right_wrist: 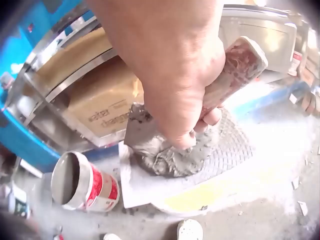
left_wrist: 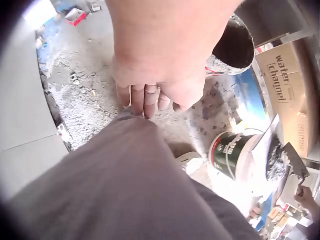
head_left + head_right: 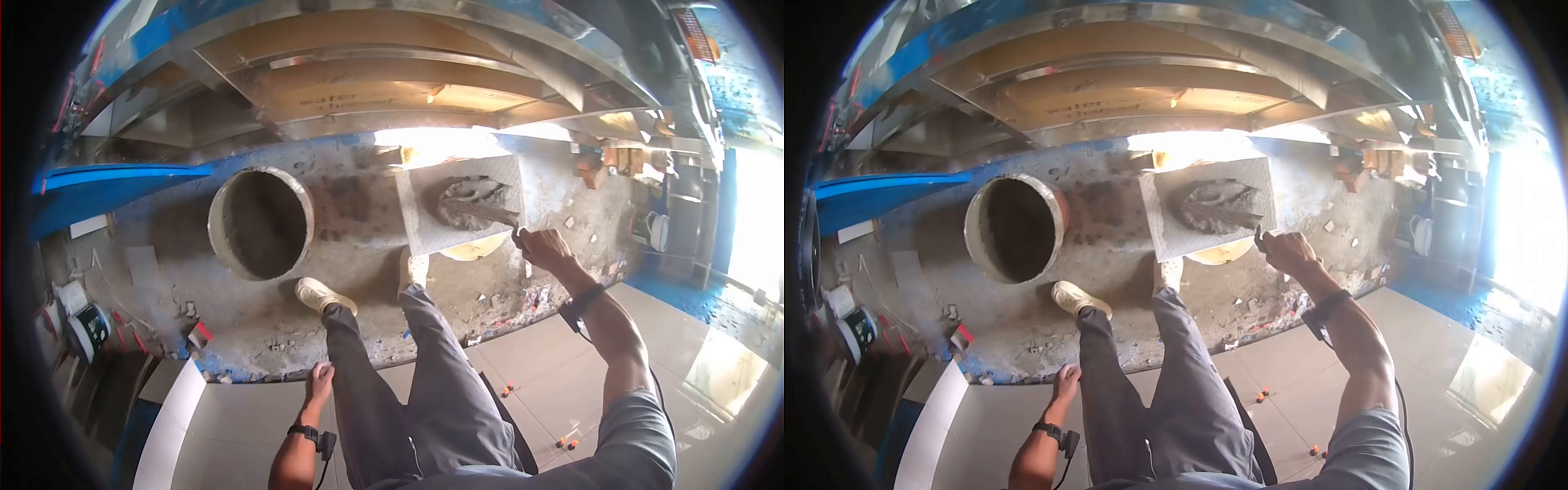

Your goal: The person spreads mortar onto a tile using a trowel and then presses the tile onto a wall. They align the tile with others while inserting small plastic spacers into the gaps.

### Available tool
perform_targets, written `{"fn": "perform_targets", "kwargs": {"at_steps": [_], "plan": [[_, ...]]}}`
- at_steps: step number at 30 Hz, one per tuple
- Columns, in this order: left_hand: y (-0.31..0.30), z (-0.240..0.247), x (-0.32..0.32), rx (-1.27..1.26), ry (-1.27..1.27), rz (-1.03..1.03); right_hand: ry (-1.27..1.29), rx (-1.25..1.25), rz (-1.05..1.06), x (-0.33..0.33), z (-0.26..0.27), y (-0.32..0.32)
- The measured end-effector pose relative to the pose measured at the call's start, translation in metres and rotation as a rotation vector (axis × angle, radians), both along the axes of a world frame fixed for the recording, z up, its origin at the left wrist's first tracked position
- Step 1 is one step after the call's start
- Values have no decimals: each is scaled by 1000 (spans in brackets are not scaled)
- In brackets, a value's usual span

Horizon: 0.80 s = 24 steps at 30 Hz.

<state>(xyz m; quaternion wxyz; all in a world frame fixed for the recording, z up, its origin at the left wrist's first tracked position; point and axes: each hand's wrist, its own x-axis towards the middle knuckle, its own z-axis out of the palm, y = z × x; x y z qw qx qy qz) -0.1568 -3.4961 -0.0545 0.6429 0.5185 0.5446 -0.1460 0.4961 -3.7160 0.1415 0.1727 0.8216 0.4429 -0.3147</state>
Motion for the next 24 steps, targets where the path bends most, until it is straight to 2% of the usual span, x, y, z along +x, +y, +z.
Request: {"fn": "perform_targets", "kwargs": {"at_steps": [1, 3, 4, 5, 7, 8, 9, 10, 11, 12, 13, 15, 16, 17, 18, 19, 21, 22, 24], "plan": [[-3, 15, 14, -28, -121, 158, 27, 12, 8, -14, -2, 6], [0, 47, 46, -103, -93, 233, 79, 220, -85, -52, -8, 31], [5, 53, 51, -102, -71, 141, 67, 236, -24, -73, -21, 48], [7, 54, 48, -104, -50, 52, 88, 344, -82, -101, -28, 77], [-4, 33, 29, -73, -101, 96, 254, 433, -39, -151, -64, 125], [0, 30, 25, -72, -106, 105, 234, 474, 38, -179, -93, 151], [3, 28, 20, -82, -107, 110, 303, 388, -73, -208, -105, 188], [12, 38, 21, -76, -52, 94, 359, 266, -99, -235, -131, 221], [19, 42, 13, -83, -45, 89, 308, 280, -78, -262, -156, 247], [23, 42, 6, -84, -51, 168, 255, 293, -49, -281, -180, 266], [25, 43, -5, -90, -55, 248, 261, 281, -48, -293, -203, 274], [45, 54, -33, -114, -1, 181, 203, 223, -92, -317, -236, 281], [52, 57, -53, -121, 47, 180, 190, 266, -61, -323, -241, 264], [57, 63, -67, -123, 84, 181, 189, 248, -63, -329, -231, 238], [48, 58, -88, -36, 83, 296, 130, 332, 45, -325, -223, 210], [49, 54, -106, -36, 54, 297, 66, 418, 158, -317, -208, 195], [55, 56, -142, -66, 299, 155, 353, -74, -133, -298, -155, 202], [60, 59, -152, -57, 274, 160, 330, -61, -128, -294, -130, 204], [64, 57, -162, -61, 311, 211, 503, -51, -149, -291, -90, 197]]}}
